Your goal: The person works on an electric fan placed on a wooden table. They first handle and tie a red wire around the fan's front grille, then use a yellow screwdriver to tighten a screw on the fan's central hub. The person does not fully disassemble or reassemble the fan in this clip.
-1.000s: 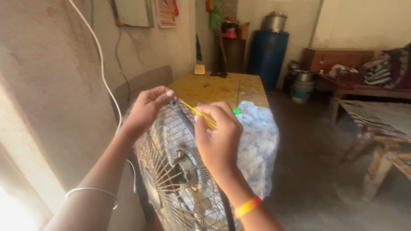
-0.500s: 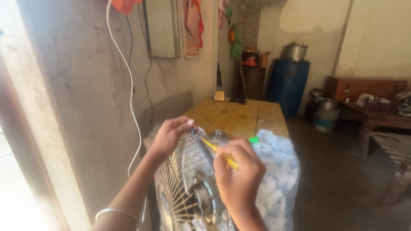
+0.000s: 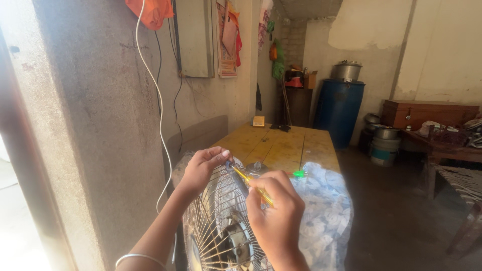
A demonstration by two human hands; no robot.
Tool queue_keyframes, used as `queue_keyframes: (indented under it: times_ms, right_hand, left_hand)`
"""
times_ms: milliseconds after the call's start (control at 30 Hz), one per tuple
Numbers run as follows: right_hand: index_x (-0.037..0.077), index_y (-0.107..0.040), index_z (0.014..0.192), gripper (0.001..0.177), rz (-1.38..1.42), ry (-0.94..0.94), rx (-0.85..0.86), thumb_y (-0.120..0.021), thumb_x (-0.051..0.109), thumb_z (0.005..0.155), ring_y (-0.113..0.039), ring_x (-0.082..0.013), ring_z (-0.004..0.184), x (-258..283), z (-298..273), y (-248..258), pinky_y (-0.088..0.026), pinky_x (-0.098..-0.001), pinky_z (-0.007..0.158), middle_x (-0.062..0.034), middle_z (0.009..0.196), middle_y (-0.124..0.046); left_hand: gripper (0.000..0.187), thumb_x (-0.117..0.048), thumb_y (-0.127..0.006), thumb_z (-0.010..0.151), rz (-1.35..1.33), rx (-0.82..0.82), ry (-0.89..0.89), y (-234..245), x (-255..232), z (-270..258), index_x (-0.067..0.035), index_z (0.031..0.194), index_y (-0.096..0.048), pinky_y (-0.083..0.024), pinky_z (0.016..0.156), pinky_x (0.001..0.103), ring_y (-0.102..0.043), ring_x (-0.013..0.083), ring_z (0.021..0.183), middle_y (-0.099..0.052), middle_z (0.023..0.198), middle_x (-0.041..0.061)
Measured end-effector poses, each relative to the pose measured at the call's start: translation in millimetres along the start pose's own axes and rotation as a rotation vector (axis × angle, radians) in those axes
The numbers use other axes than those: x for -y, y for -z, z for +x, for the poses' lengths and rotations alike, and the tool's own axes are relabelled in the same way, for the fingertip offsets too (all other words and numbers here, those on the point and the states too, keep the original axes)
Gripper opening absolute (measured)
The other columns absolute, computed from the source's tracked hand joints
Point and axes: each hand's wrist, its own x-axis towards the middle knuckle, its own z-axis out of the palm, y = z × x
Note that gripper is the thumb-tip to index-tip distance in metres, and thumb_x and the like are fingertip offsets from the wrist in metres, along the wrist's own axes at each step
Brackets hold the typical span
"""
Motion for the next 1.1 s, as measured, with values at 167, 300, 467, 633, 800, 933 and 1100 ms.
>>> queue_keyframes:
  times_ms: [167, 300, 467, 633, 800, 933, 1100]
  right_hand:
    - [0.001, -0.07, 0.091, 0.016, 0.015, -0.01, 0.069, -0.069, -0.008, 0.077, -0.074, -0.0169, 0.079, -0.3, 1.4, -1.6, -0.058, -0.0265, 0.068, -0.0077, 0.09, -0.071]
    - [0.001, -0.072, 0.09, 0.016, 0.034, -0.05, 0.094, -0.07, -0.007, 0.077, -0.076, -0.0154, 0.077, -2.9, 0.9, -2.1, -0.061, -0.0247, 0.065, -0.007, 0.092, -0.074]
    - [0.001, -0.071, 0.091, 0.019, 0.024, -0.041, 0.054, -0.07, -0.008, 0.075, -0.075, -0.0158, 0.079, -4.0, -0.2, -3.4, -0.06, -0.0253, 0.064, -0.0078, 0.093, -0.073]
    - [0.002, -0.071, 0.091, 0.018, 0.06, -0.06, 0.083, -0.071, -0.008, 0.076, -0.074, -0.0142, 0.075, -3.1, 2.1, -3.8, -0.059, -0.0245, 0.061, -0.0068, 0.092, -0.072]
    - [0.001, -0.069, 0.091, 0.018, 0.033, -0.031, 0.072, -0.07, -0.009, 0.077, -0.07, -0.0156, 0.07, -2.6, 0.9, -3.4, -0.055, -0.0261, 0.061, -0.0068, 0.091, -0.072]
    - [0.001, -0.068, 0.096, 0.02, 0.088, -0.059, 0.073, -0.068, -0.009, 0.079, -0.073, -0.0172, 0.073, -0.6, -1.3, -3.1, -0.057, -0.0257, 0.062, -0.0077, 0.092, -0.071]
    - [0.001, -0.067, 0.103, 0.022, 0.086, 0.045, 0.037, -0.066, -0.008, 0.083, -0.074, -0.0238, 0.086, 8.2, -1.4, -3.5, -0.058, -0.0301, 0.074, -0.0115, 0.099, -0.071]
  left_hand:
    - [0.035, -0.037, -0.058, 0.1, 0.036, -0.001, -0.032, -0.7, -3.9, -2.7, -0.008, 0.088, -0.073, -0.046, 0.091, 0.027, -0.062, 0.0087, 0.085, -0.071, 0.08, -0.001]
    - [0.035, -0.038, -0.057, 0.099, 0.055, -0.006, 0.004, -0.5, -6.5, -4.3, -0.009, 0.089, -0.073, -0.046, 0.093, 0.028, -0.065, 0.009, 0.087, -0.074, 0.082, -0.001]
    - [0.035, -0.038, -0.057, 0.1, 0.027, 0.007, 0.001, -0.5, -5.2, -4.6, -0.008, 0.089, -0.073, -0.047, 0.093, 0.029, -0.064, 0.0107, 0.086, -0.072, 0.081, 0.0]
    - [0.035, -0.036, -0.057, 0.101, 0.03, 0.007, -0.014, 0.7, -4.4, -3.8, -0.008, 0.089, -0.073, -0.046, 0.093, 0.028, -0.063, 0.0102, 0.087, -0.072, 0.083, 0.0]
    - [0.032, -0.034, -0.059, 0.099, 0.046, -0.024, -0.001, 1.2, -3.4, -4.6, -0.006, 0.094, -0.075, -0.048, 0.091, 0.029, -0.065, 0.0119, 0.088, -0.075, 0.088, 0.002]
    - [0.032, -0.032, -0.06, 0.098, 0.015, -0.03, -0.02, 4.2, -0.5, -4.0, -0.003, 0.099, -0.075, -0.048, 0.093, 0.029, -0.066, 0.0119, 0.093, -0.076, 0.093, 0.003]
    - [0.032, -0.031, -0.058, 0.099, -0.008, -0.024, 0.006, 8.5, 3.6, -6.3, -0.003, 0.099, -0.075, -0.048, 0.093, 0.03, -0.065, 0.0129, 0.093, -0.075, 0.093, 0.003]
